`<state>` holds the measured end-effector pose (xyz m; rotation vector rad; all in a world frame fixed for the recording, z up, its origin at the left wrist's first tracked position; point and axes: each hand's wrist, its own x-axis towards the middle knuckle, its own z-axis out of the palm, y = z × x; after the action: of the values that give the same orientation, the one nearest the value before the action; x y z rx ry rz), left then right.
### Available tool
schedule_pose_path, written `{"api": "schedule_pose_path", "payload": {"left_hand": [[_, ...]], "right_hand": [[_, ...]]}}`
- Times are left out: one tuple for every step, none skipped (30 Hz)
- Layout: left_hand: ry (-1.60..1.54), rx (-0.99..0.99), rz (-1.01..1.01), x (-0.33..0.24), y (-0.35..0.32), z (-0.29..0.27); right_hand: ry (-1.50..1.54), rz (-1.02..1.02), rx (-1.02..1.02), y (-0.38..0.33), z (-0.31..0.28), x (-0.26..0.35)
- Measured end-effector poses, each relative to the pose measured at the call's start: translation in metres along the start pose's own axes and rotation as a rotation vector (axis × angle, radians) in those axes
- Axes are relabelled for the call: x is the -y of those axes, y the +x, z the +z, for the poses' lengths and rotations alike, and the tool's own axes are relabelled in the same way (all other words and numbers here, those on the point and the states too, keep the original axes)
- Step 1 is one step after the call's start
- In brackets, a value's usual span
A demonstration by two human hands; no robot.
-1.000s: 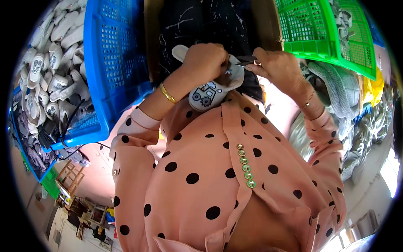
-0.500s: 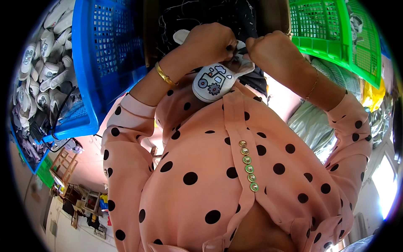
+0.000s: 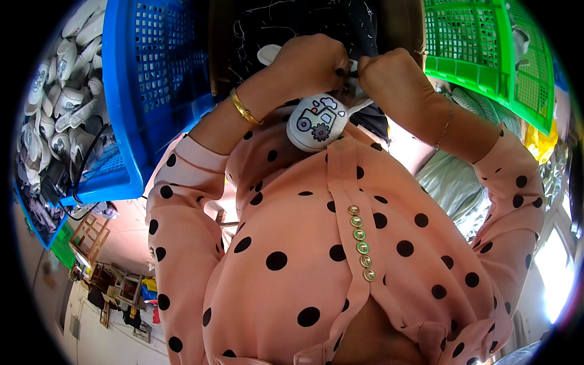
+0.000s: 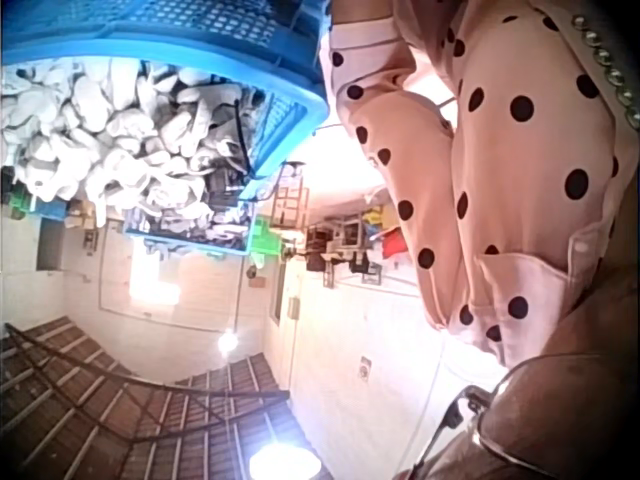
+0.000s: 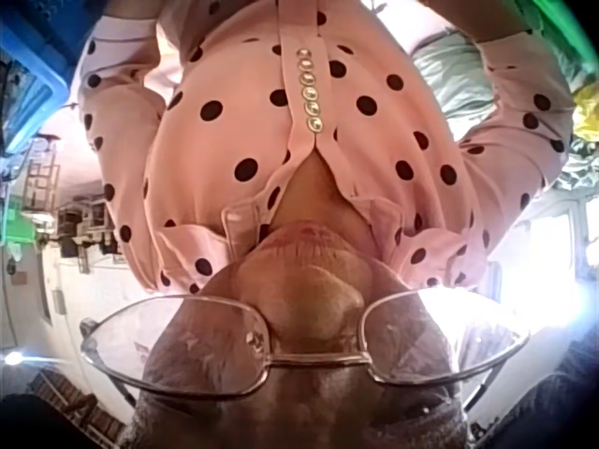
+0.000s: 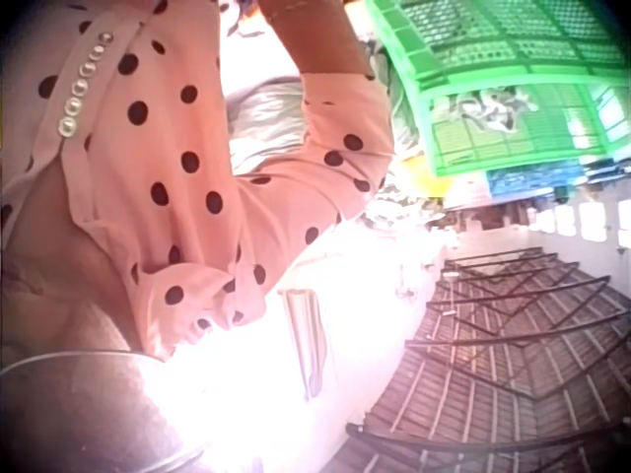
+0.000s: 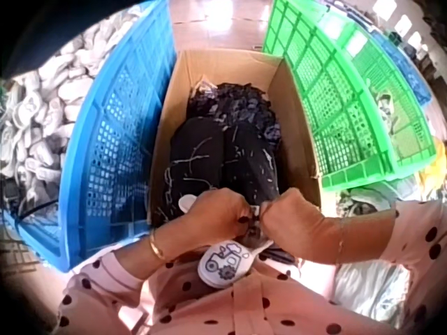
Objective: The person sits on the floor and uses scissors to trim loose threads and excess fabric from the edges of white slippers. They handle the slippers one at a time, picking them from a blue basket, trimming them, and placing them into a cardboard box.
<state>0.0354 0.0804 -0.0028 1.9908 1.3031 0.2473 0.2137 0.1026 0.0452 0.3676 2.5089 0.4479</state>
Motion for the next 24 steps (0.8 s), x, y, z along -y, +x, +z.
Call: {"api": "schedule_pose_path", "payload": {"left_hand": [[0.005,0.019,-0.013,-0.002,0.000,-0.002],[0.011,0.037,-0.027,-0.003,0.000,-0.003],[0.019,0.042,-0.035,-0.003,0.001,-0.002],[0.027,0.048,-0.043,-0.003,0.001,-0.001],[0.036,0.053,-0.050,-0.004,0.001,0.000],[0.036,0.050,-0.049,-0.003,0.001,0.001],[0.037,0.047,-0.047,-0.003,0.000,0.001],[0.038,0.044,-0.046,-0.003,0.000,0.002],[0.031,0.039,-0.037,-0.002,-0.001,0.003],[0.024,0.034,-0.029,-0.001,-0.001,0.005],[0.018,0.030,-0.020,0.000,-0.002,0.006],[-0.021,0.016,-0.024,0.001,-0.004,0.006],[-0.059,0.002,-0.028,0.003,-0.007,0.005],[-0.098,-0.012,-0.032,0.004,-0.009,0.005],[-0.145,-0.012,-0.031,0.004,-0.011,0.006],[-0.192,-0.011,-0.031,0.005,-0.012,0.007],[-0.240,-0.011,-0.031,0.005,-0.013,0.007],[-0.260,-0.014,-0.016,0.006,-0.014,0.008],[-0.280,-0.018,-0.002,0.006,-0.015,0.008],[-0.301,-0.022,0.012,0.007,-0.015,0.009],[-0.334,-0.029,0.015,0.008,-0.017,0.010],[-0.368,-0.037,0.018,0.010,-0.018,0.011],[-0.401,-0.045,0.020,0.010,-0.019,0.011],[-0.395,-0.039,0.018,0.010,-0.018,0.011]], "right_hand": [[-0.002,-0.003,0.017,0.002,0.001,0.001],[-0.004,-0.006,0.034,0.003,0.002,0.001],[0.001,0.001,0.065,0.005,-0.001,0.002],[0.006,0.009,0.096,0.005,-0.005,0.002],[0.011,0.016,0.127,0.006,-0.007,0.003],[0.024,-0.005,0.140,0.007,-0.006,0.003],[0.038,-0.027,0.152,0.009,-0.005,0.003],[0.051,-0.048,0.165,0.011,-0.004,0.003],[0.053,-0.039,0.162,0.011,-0.005,0.004],[0.054,-0.030,0.160,0.010,-0.006,0.005],[0.055,-0.021,0.157,0.010,-0.007,0.005],[0.073,-0.039,0.149,0.009,-0.006,0.004],[0.091,-0.057,0.141,0.007,-0.005,0.001],[0.108,-0.075,0.133,0.005,-0.004,0.000],[0.114,-0.051,0.067,0.002,-0.001,0.000],[0.119,-0.027,0.000,-0.002,0.002,0.001],[0.124,-0.003,-0.066,-0.005,0.003,0.002],[0.114,0.010,-0.056,-0.008,0.003,0.003],[0.103,0.022,-0.046,-0.011,0.001,0.005],[0.092,0.035,-0.036,-0.013,0.001,0.005],[0.099,0.038,-0.049,-0.014,0.001,0.006],[0.107,0.040,-0.063,-0.014,0.002,0.006],[0.114,0.043,-0.077,-0.014,0.002,0.006],[0.079,0.045,-0.064,-0.014,0.002,0.007]]}}
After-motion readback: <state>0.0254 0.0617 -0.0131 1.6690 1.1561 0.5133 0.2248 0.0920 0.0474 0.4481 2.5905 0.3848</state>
